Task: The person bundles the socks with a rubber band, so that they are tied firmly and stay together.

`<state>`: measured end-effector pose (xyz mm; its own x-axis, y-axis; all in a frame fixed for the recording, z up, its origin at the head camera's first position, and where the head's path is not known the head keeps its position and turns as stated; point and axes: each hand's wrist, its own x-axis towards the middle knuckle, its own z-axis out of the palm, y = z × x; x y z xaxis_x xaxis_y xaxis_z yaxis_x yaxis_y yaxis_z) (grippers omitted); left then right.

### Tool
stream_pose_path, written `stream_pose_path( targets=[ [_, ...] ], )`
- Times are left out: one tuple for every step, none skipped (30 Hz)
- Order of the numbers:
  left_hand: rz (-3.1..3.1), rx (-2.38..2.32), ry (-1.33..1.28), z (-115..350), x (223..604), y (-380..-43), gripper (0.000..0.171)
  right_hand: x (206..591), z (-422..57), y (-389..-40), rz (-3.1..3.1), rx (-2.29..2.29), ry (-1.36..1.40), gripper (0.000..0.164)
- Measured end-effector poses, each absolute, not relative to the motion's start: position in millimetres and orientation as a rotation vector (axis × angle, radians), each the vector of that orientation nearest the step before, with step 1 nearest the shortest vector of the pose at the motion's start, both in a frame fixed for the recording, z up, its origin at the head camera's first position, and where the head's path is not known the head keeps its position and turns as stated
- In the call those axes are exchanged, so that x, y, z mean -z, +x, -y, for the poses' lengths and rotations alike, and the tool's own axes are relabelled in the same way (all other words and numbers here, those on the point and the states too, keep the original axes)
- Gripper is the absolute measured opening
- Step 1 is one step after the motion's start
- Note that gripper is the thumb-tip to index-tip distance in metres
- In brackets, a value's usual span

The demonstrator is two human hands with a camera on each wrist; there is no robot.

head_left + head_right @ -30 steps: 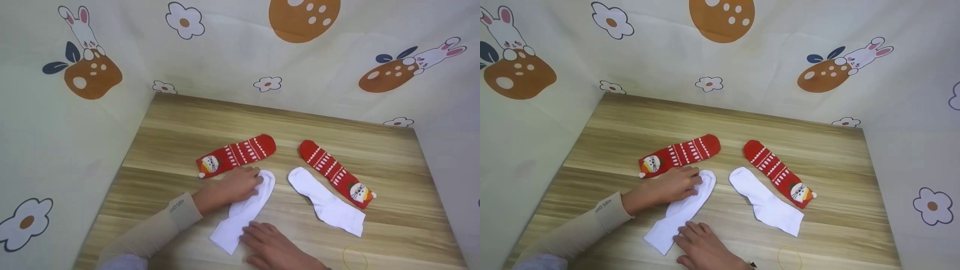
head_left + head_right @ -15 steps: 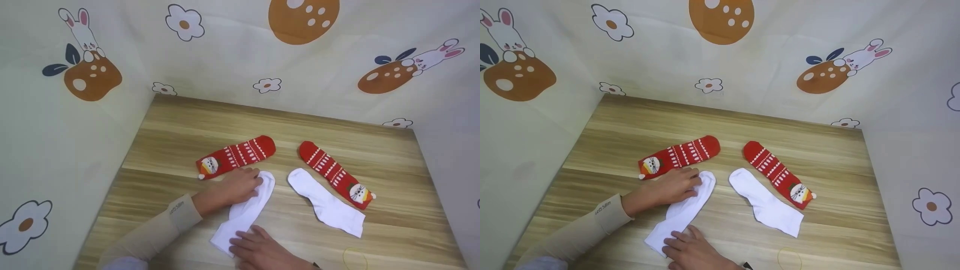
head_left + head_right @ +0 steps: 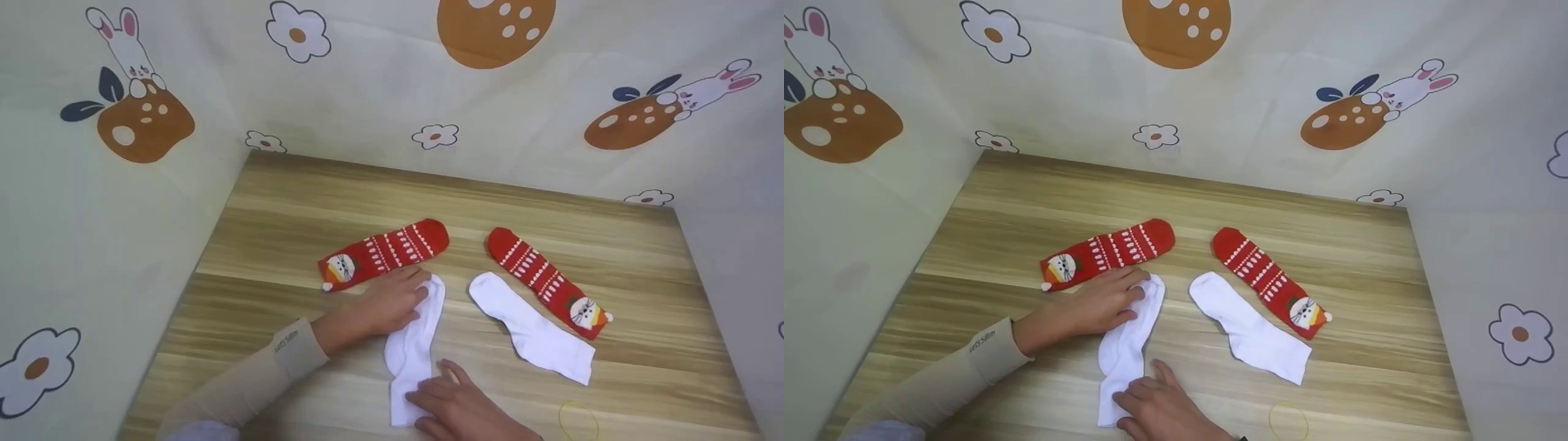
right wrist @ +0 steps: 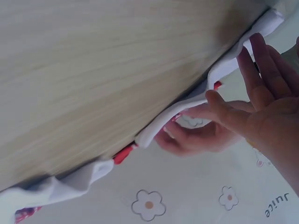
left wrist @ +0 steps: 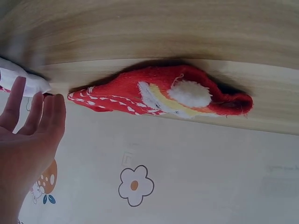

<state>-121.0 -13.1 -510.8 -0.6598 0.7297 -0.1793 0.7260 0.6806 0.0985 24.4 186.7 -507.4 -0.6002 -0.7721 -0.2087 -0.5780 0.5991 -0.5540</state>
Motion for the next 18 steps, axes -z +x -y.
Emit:
stream_pose_path(
  targets=[
    [-2.691, -0.023, 1.186, 13, 511, -121, 0.062, 507, -190, 25, -2.413, 0.608, -1.070, 0.038],
    [-2.693, -0.021, 1.190, 12, 511, -121, 0.063, 507, -193, 25, -2.435, 0.602, -1.076, 0.038],
    [-2.694, -0.023, 1.197, 12, 511, -120, 0.064, 506, -195, 25, -2.453, 0.599, -1.076, 0.037],
    [-2.694, -0.033, 1.201, 12, 511, -120, 0.065, 506, -198, 26, -2.477, 0.590, -1.088, 0.037],
    [-2.693, -0.049, 1.203, 12, 511, -120, 0.066, 506, -200, 26, -2.495, 0.587, -1.087, 0.036],
    [-2.690, -0.066, 1.210, 12, 511, -120, 0.067, 506, -203, 26, -2.507, 0.585, -1.078, 0.036],
    [-2.685, -0.087, 1.218, 11, 511, -119, 0.066, 506, -205, 27, -2.526, 0.582, -1.078, 0.035],
    [-2.683, -0.111, 1.234, 11, 512, -119, 0.064, 507, -207, 27, -2.557, 0.564, -1.097, 0.034],
    [-2.676, -0.133, 1.248, 11, 513, -118, 0.061, 507, -209, 28, -2.580, 0.554, -1.103, 0.033],
    [-2.668, -0.150, 1.258, 11, 513, -118, 0.059, 508, -211, 28, -2.604, 0.544, -1.110, 0.032],
    [-2.662, -0.153, 1.271, 11, 514, -117, 0.056, 508, -213, 29, -2.634, 0.531, -1.124, 0.031],
    [-2.654, -0.155, 1.279, 11, 514, -117, 0.052, 509, -215, 29, -2.666, 0.516, -1.144, 0.030],
    [-2.644, -0.159, 1.281, 11, 515, -116, 0.049, 509, -216, 29, -2.697, 0.504, -1.158, 0.029],
    [-2.636, -0.161, 1.280, 12, 515, -115, 0.047, 509, -218, 30, -2.720, 0.494, -1.162, 0.029],
    [-2.625, -0.165, 1.270, 12, 515, -114, 0.045, 509, -219, 30, -2.722, 0.501, -1.136, 0.029],
    [-2.619, -0.171, 1.265, 13, 514, -113, 0.043, 509, -221, 30, -2.724, 0.509, -1.109, 0.029],
    [-2.618, -0.174, 1.259, 13, 514, -112, 0.042, 508, -222, 29, -2.722, 0.513, -1.080, 0.030],
    [-2.615, -0.184, 1.251, 14, 514, -111, 0.041, 507, -223, 29, -2.705, 0.524, -1.033, 0.031]
  ],
)
